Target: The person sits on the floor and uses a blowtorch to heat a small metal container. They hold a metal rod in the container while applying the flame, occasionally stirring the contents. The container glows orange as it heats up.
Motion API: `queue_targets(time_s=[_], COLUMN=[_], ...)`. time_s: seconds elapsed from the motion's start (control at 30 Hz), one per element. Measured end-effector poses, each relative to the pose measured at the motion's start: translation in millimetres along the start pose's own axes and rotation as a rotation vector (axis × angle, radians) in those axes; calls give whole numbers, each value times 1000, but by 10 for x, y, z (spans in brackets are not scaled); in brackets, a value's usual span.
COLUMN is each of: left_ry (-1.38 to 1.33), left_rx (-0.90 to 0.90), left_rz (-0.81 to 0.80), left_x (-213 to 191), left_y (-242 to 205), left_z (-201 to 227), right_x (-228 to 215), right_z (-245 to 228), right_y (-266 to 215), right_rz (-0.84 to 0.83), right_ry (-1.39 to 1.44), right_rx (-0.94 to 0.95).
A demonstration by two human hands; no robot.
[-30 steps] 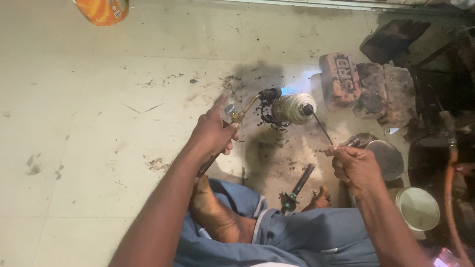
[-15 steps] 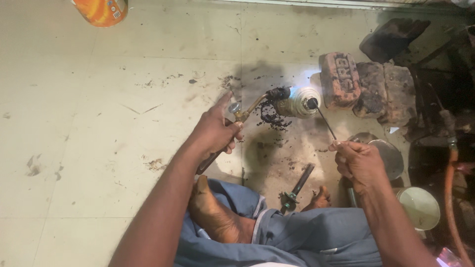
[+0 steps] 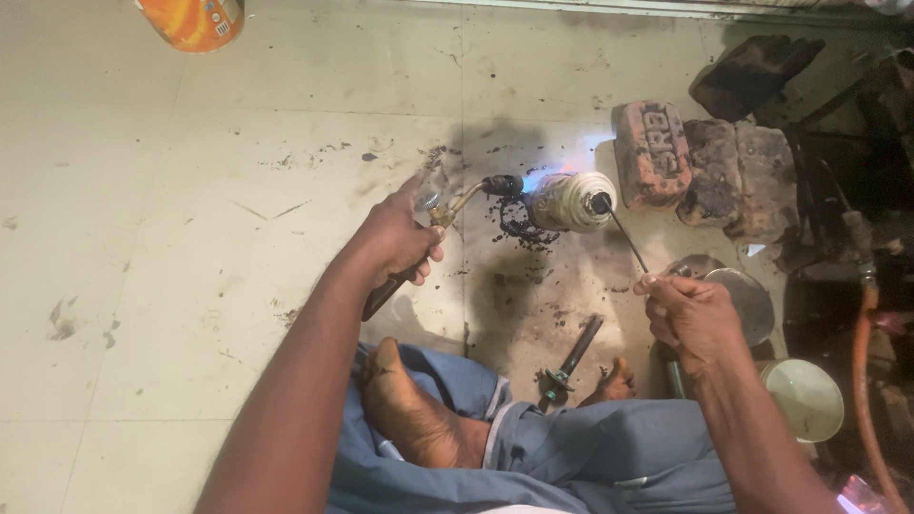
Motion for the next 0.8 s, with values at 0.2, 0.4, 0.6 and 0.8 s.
queue_targets(time_s=[0.2, 0.4, 0.6, 0.8], left_ry=[36, 17, 17, 32], left_rx=[20, 78, 3, 6], left_rz=[-29, -88, -46, -12], left_x=[85, 114, 46, -55], left_y=[-42, -74, 1, 62], left_z=[88, 154, 39, -46], right_x=[-2, 15, -3, 1], right_z=[0, -23, -59, -61], right_y=[39, 48, 45, 74], right_rz=[3, -11, 20, -15], right_ry=[-11, 7, 1, 20], right_rx=[12, 0, -4, 2])
Point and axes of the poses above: each hand's wrist, its own y-axis towards the middle knuckle, its own x-axis out of the palm, z = x × y, the point moved 6 cm from there along y, towards the middle knuckle, and after that the axes turned 12 degrees about -z, right-handed, at the moved point
